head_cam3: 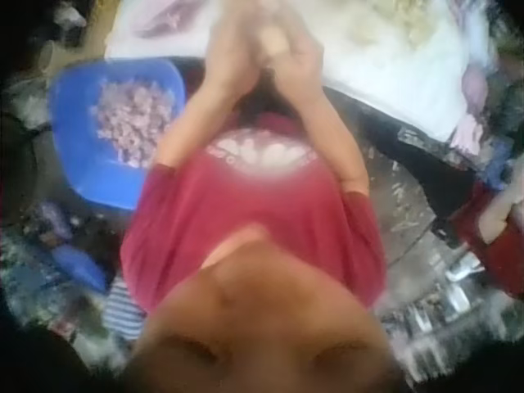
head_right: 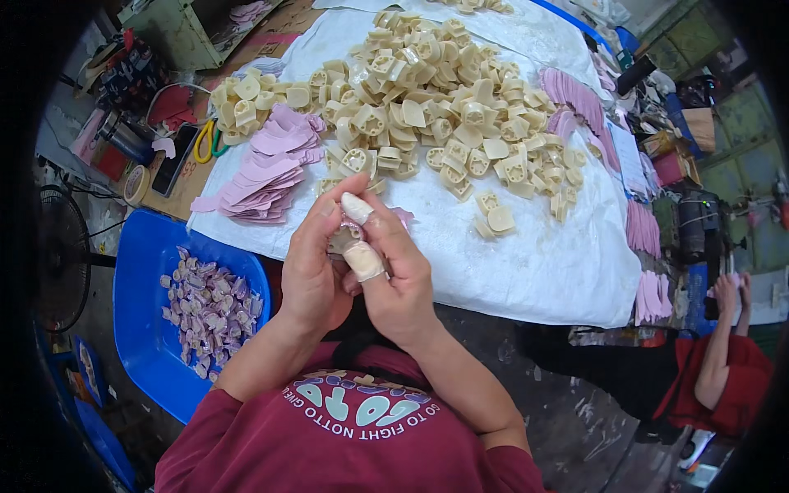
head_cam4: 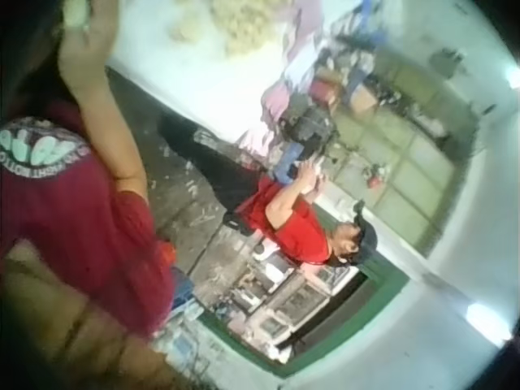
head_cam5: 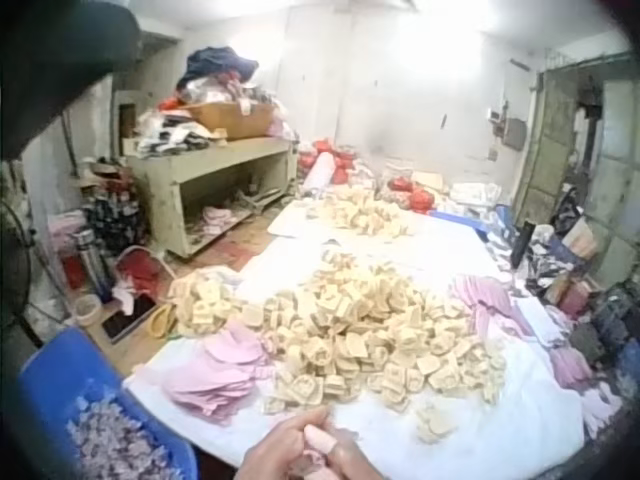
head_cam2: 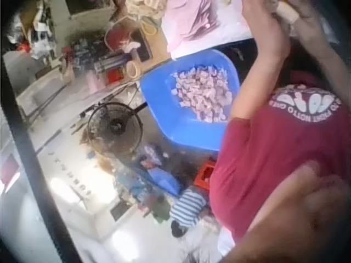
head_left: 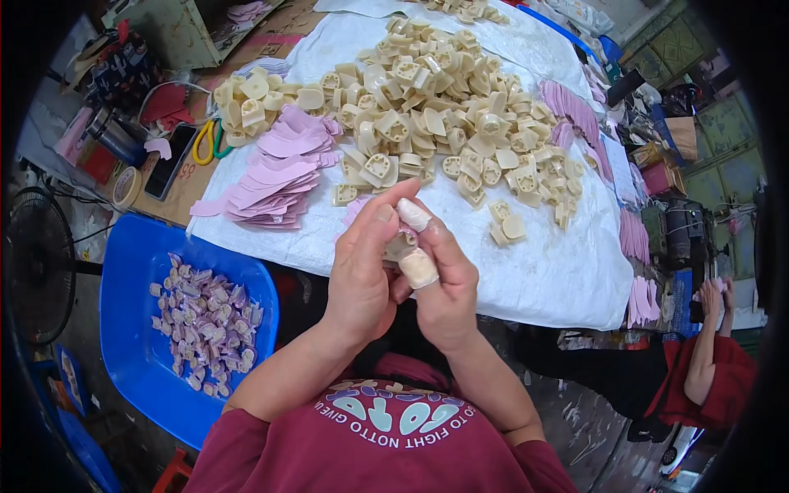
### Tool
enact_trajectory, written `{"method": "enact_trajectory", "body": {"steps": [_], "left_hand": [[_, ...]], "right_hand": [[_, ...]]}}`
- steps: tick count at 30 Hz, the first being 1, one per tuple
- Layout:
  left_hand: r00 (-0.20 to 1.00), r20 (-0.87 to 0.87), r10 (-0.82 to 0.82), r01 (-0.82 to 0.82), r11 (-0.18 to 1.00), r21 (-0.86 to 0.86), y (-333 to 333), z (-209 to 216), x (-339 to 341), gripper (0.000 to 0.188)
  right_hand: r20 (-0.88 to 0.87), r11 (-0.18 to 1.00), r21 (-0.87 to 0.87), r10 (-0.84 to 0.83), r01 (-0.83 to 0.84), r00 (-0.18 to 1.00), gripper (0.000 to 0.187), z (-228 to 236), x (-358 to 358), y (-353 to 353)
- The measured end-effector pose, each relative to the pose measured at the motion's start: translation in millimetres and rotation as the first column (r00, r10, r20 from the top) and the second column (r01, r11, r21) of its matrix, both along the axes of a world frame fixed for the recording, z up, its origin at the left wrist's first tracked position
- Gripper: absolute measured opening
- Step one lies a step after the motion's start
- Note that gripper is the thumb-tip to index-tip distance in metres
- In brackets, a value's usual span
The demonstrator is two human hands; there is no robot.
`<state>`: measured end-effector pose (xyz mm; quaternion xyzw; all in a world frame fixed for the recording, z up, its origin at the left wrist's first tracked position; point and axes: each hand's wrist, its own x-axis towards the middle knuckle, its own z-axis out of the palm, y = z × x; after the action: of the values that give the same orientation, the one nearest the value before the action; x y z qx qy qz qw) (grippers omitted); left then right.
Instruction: The person repeatedly picks up small beige plastic clips and pink paper sheets from a table, wraps each clip in a sheet, and places the wrapped item into a blue bin. The process is continuous and repetitive throughout the clip.
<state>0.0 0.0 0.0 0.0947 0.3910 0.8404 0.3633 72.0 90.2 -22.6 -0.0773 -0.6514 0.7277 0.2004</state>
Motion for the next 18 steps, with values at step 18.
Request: {"method": "enact_trajectory", "body": {"steps": [18], "left_hand": [[0.975, -0.179, 0.134, -0.139, 0.990, -0.014, 8.6, -3.9, 1.2, 0.051]], "right_hand": [[-0.025, 0.960, -0.258, 0.105, -0.108, 0.994, 0.029, 1.8, -6.8, 14.9]]}}
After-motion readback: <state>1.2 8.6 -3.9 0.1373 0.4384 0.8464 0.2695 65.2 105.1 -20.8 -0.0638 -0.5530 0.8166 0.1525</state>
